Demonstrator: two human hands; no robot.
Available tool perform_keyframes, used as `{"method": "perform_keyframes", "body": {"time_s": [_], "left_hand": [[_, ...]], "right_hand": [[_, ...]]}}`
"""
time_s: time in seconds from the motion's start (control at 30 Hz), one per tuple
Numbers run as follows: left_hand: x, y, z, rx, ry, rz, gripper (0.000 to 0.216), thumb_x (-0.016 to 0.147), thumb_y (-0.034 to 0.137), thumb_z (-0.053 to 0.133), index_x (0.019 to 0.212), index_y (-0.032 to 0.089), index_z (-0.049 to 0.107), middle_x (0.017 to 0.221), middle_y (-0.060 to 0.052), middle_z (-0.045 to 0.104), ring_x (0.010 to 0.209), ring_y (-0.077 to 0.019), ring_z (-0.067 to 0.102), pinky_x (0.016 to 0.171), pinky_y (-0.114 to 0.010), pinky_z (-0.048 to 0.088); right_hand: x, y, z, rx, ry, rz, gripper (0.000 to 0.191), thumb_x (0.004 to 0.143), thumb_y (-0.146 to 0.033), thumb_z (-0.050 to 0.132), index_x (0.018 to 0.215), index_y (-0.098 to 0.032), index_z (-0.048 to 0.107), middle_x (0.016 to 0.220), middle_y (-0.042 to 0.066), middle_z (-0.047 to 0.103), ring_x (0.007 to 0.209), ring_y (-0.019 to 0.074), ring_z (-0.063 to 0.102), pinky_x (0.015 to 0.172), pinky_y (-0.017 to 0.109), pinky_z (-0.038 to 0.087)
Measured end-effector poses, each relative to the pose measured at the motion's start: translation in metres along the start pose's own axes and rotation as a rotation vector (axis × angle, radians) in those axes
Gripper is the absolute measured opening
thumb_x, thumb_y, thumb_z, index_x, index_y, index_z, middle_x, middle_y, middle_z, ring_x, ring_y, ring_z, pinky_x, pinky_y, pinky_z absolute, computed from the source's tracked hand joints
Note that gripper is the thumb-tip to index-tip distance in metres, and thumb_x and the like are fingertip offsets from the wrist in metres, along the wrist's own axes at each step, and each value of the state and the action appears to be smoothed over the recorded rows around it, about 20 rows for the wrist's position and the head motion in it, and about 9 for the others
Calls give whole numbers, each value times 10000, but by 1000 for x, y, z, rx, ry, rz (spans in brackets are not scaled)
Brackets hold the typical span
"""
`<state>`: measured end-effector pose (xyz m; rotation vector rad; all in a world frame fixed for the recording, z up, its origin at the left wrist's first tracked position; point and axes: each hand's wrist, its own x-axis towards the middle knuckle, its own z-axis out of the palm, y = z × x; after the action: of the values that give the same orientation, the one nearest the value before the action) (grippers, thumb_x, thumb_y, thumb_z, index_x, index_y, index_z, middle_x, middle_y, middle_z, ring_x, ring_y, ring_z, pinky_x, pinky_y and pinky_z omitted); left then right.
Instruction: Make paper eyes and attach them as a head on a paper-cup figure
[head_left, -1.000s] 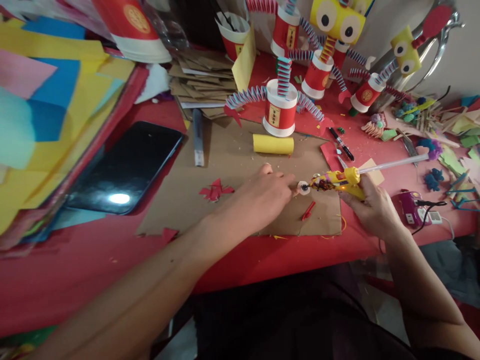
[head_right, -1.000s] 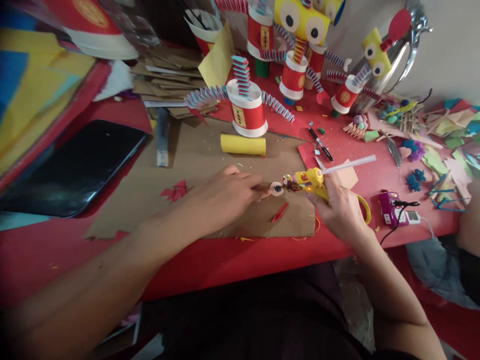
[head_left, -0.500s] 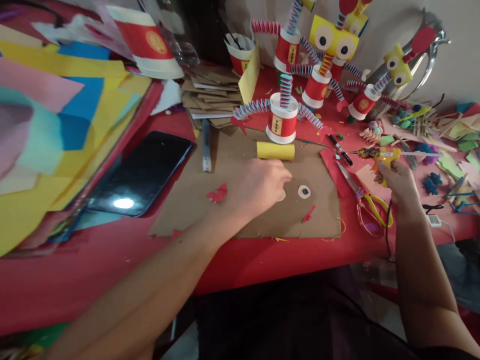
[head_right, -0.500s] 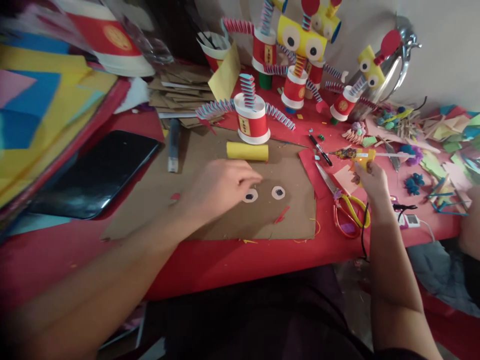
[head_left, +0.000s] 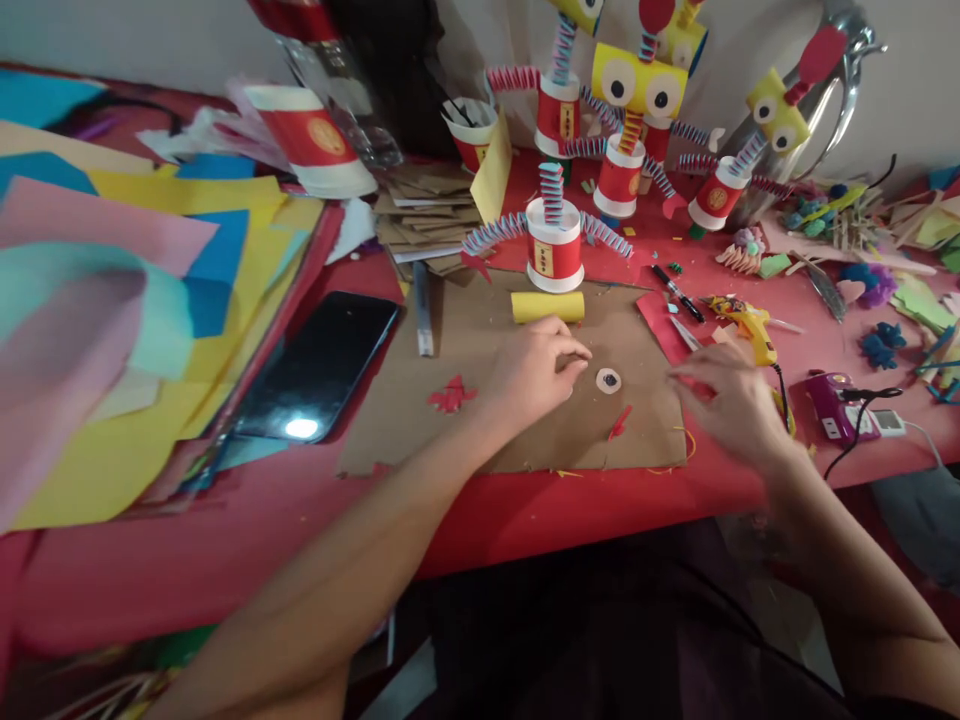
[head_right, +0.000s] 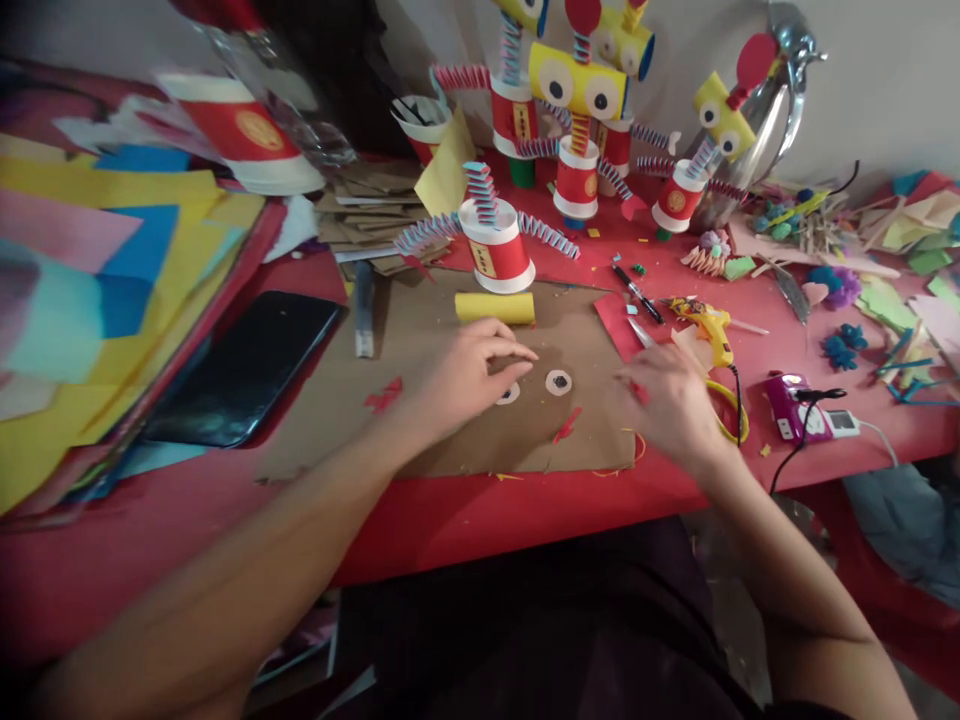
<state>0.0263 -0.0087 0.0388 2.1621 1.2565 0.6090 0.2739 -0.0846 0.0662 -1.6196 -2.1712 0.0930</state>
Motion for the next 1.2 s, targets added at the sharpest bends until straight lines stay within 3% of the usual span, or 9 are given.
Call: {"method": "perform_keyframes", "body": {"time_s": [0.07, 0.2, 0.47, 0.67, 0.9, 1.2], "left_hand": [[0, 3, 13, 19, 2, -12, 179, 852, 152, 575, 897, 178, 747, 955, -53, 625, 899, -189, 618, 872, -351, 523], [4, 8, 27, 29, -17, -67, 135, 857, 125, 600, 871, 163, 729, 1004, -67, 605, 963, -203, 607, 931, -384, 522], [12, 19, 33, 3, -99, -171, 86, 851, 72, 639, 834, 134, 696, 977, -72, 602, 986, -203, 604, 957, -379, 499], [14, 20, 30, -75, -114, -232, 133, 793, 64, 663, 699, 157, 641, 910, -45, 613, 896, -182, 600, 874, -354, 496], [7, 30, 9, -550, -157, -491, 55, 774, 170, 630, 722, 181, 619, 693, 3, 600, 599, -112, 484, 564, -264, 378], [2, 34, 2, -828, -212, -558, 61, 707, 163, 683, 671, 172, 634, 642, -5, 606, 558, -85, 464, 514, -242, 311]], "right_hand": [[-4, -18, 12, 80, -65, -54, 215, 886, -176, 553, 860, -232, 759, 835, 57, 751, 796, 210, 676, 776, 368, 541], [-9, -27, 29, 151, -71, 35, 299, 837, -68, 522, 920, -220, 766, 890, 67, 769, 826, 204, 712, 764, 343, 565], [-18, -23, 39, 208, -44, 20, 254, 884, -93, 540, 944, -185, 769, 852, 79, 761, 769, 197, 707, 729, 316, 570], [-17, -23, 44, 200, -43, 19, 243, 874, -90, 564, 959, -201, 763, 842, 64, 745, 760, 190, 692, 726, 316, 567], [-13, -22, 44, 80, 189, -132, 202, 910, -120, 549, 954, -221, 718, 927, 78, 730, 843, 207, 676, 759, 341, 564], [-8, -25, 43, 30, 355, -340, 225, 923, -109, 604, 929, -285, 743, 863, 28, 703, 745, 153, 612, 681, 304, 475]]}}
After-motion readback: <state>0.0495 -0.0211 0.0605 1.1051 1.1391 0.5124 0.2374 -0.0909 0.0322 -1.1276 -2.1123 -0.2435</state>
